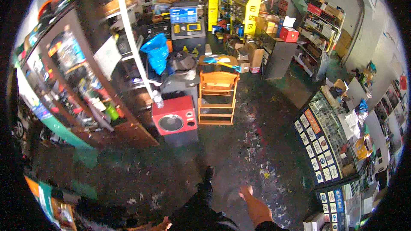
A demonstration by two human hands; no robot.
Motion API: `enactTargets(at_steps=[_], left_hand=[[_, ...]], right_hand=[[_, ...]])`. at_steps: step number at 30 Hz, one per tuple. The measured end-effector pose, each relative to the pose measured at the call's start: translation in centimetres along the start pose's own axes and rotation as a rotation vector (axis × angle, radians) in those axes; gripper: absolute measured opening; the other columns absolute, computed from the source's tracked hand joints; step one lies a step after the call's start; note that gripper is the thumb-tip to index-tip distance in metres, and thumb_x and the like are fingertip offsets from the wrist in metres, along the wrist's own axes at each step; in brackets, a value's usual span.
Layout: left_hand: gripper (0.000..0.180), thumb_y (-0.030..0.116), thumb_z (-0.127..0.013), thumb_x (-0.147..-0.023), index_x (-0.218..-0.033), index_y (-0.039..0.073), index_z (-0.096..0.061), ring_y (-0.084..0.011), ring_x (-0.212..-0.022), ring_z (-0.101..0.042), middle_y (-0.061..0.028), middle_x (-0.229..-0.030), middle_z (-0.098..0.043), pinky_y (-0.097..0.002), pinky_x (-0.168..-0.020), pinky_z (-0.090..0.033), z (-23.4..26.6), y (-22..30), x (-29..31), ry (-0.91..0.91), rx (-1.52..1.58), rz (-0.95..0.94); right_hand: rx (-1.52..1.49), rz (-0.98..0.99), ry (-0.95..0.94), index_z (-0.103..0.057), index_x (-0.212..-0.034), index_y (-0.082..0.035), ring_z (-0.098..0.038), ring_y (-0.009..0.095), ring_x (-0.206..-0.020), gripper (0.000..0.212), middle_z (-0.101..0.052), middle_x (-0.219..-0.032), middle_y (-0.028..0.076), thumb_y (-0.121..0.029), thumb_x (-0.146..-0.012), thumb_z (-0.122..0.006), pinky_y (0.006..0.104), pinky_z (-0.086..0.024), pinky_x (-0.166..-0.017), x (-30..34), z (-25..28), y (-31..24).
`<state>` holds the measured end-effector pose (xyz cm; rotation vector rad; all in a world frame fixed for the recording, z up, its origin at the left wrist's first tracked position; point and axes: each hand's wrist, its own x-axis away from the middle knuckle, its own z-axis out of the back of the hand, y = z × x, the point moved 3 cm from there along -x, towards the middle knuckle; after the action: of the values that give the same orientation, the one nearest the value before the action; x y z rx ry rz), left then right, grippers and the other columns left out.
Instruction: The person removes a small component from a car's engine bay, walks through a cluttered auto repair shop, retrieves a replacement part, and installs it into a car battery. The person then returns to the engine bay to complete the task.
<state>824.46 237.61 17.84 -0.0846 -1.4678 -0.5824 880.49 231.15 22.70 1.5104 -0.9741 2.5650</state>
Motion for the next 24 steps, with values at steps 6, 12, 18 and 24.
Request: enactTargets(at_steps=[6, 12, 18, 24], left_hand=[[0.023, 0.025, -0.055, -0.103, -0.098, 0.007, -0.068, -0.0266, -0.048, -0.060, -0.0118, -0.068, -0.067, -0.0473, -0.040, -0.044, -8.9, 29.2, -9.6, -0.041, -0.121, 0.036], [0.026, 0.027, -0.062, -0.097, -0.088, 0.004, -0.070, -0.0378, -0.064, -0.066, -0.0183, -0.073, -0.067, -0.0541, -0.060, -0.051, -23.8, 66.0, -15.5, -0.020, -0.881, -0.534], [0.026, 0.019, -0.071, -0.091, -0.072, 0.002, -0.070, -0.0245, -0.067, -0.072, -0.0118, -0.069, -0.072, -0.0440, -0.065, -0.056, -46.9, 97.1, -17.9, -0.049, -0.907, -0.994], [0.027, 0.030, -0.071, -0.100, -0.106, 0.004, -0.070, -0.0253, -0.088, -0.071, -0.0145, -0.094, -0.073, -0.0399, -0.080, -0.056, -66.6, 115.6, -6.8, -0.374, -0.944, -1.206]], right_hand=[[-0.155, -0.543, 0.052, -0.071, -0.112, -0.005, -0.068, 0.022, -0.078, 0.027, -0.072, -0.097, 0.009, -0.025, -0.102, -0.057, 0.0382, -0.055, -0.067, -3.5, 10.8, 7.2], [-0.360, -0.512, 0.111, -0.071, -0.125, -0.004, -0.068, 0.025, -0.090, 0.038, -0.074, -0.111, 0.010, -0.027, -0.104, -0.049, 0.0421, -0.057, -0.074, -10.7, 16.1, -3.9], [-0.630, -0.444, -0.004, -0.073, -0.111, -0.002, -0.067, 0.028, -0.078, 0.034, -0.073, -0.096, 0.014, -0.021, -0.104, -0.046, 0.0425, -0.056, -0.064, -28.6, 22.4, -20.5], [-0.445, -0.446, 0.022, -0.071, -0.104, -0.004, -0.069, 0.031, -0.072, 0.027, -0.072, -0.089, 0.016, -0.018, -0.103, -0.048, 0.0428, -0.056, -0.060, -48.8, 40.5, -44.5]])
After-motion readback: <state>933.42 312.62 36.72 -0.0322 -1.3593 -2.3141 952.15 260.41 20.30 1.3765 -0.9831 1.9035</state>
